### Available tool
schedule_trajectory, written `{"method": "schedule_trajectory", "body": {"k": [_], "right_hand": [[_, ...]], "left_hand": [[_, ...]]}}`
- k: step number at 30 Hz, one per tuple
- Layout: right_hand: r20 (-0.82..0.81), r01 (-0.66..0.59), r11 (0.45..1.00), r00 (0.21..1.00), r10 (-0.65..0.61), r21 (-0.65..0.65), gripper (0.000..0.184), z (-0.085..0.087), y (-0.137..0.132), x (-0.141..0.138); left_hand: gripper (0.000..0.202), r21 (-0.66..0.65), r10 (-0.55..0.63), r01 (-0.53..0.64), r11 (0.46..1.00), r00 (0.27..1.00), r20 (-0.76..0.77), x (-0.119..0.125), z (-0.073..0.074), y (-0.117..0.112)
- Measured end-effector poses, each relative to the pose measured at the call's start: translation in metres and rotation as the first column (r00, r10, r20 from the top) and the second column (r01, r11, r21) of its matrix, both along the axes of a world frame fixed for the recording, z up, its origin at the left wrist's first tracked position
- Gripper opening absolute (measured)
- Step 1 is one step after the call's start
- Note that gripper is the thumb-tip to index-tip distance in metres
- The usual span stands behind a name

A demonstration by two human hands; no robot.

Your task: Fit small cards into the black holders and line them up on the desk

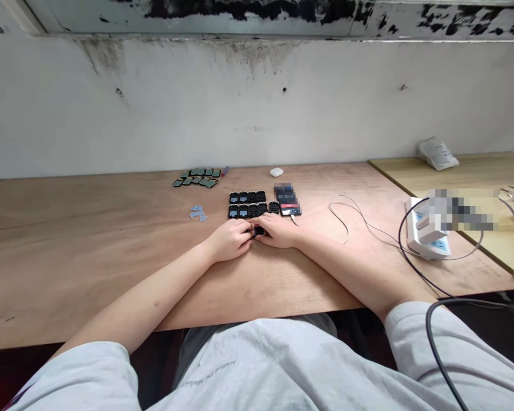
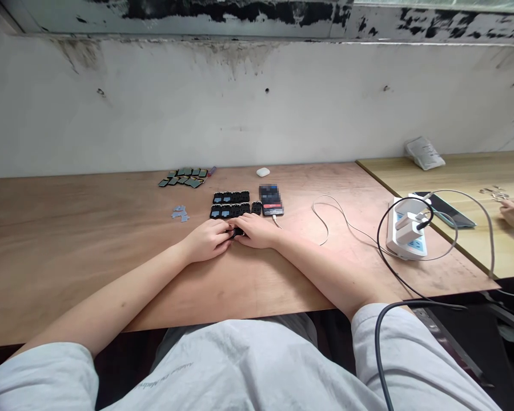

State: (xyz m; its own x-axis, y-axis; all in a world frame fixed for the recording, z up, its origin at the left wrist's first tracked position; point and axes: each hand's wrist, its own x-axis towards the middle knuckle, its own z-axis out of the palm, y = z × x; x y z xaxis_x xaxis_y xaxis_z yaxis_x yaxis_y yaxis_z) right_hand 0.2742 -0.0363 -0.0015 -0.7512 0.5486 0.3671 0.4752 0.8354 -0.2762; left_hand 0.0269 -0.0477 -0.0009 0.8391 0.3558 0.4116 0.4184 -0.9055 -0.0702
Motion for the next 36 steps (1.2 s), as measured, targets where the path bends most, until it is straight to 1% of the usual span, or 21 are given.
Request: {"method": "schedule_trajectory", "body": {"k": [5, 9, 14, 19, 24, 28, 32, 36], "right_hand": [[0.008, 0.02, 1.0, 1.0, -0.02, -0.015, 0.046, 0.001, 0.0, 0.0], [0.007, 0.011, 1.0, 1.0, -0.011, -0.007, 0.045, -0.001, 0.002, 0.001], [0.002, 0.014, 1.0, 1.0, -0.014, -0.013, 0.043, -0.002, 0.003, 0.001], [0.004, 0.012, 1.0, 1.0, -0.012, -0.011, 0.042, -0.001, 0.002, 0.001], [-0.008, 0.026, 0.999, 1.0, -0.026, -0.03, 0.047, -0.001, 0.003, 0.001], [-0.003, 0.036, 0.999, 0.999, -0.036, -0.035, 0.05, -0.001, 0.002, 0.002], [0.005, 0.013, 1.0, 1.0, -0.013, -0.027, 0.048, -0.001, 0.002, 0.002], [0.007, 0.012, 1.0, 1.0, -0.012, -0.023, 0.046, -0.001, 0.002, 0.002]], "left_hand": [[0.019, -0.029, 0.008, -0.008, 1.0, 1.0, 0.013, -0.002, 0.002, 0.002], [0.017, -0.04, 0.004, -0.004, 0.999, 1.0, 0.012, -0.003, 0.002, 0.003], [0.021, -0.054, 0.006, -0.005, 0.999, 1.0, 0.024, -0.002, 0.0, 0.005], [0.027, -0.137, -0.025, 0.033, 0.99, 0.998, 0.062, -0.001, 0.0, 0.006], [0.026, -0.183, 0.021, -0.003, 0.983, 0.995, 0.097, -0.003, 0.001, 0.004], [0.026, -0.215, 0.049, -0.025, 0.976, 0.993, 0.107, -0.005, -0.003, 0.006], [0.026, -0.249, 0.046, -0.014, 0.968, 0.991, 0.126, -0.006, -0.007, 0.011], [0.024, -0.327, 0.073, -0.015, 0.945, 0.983, 0.167, -0.005, -0.007, 0.013]]}}
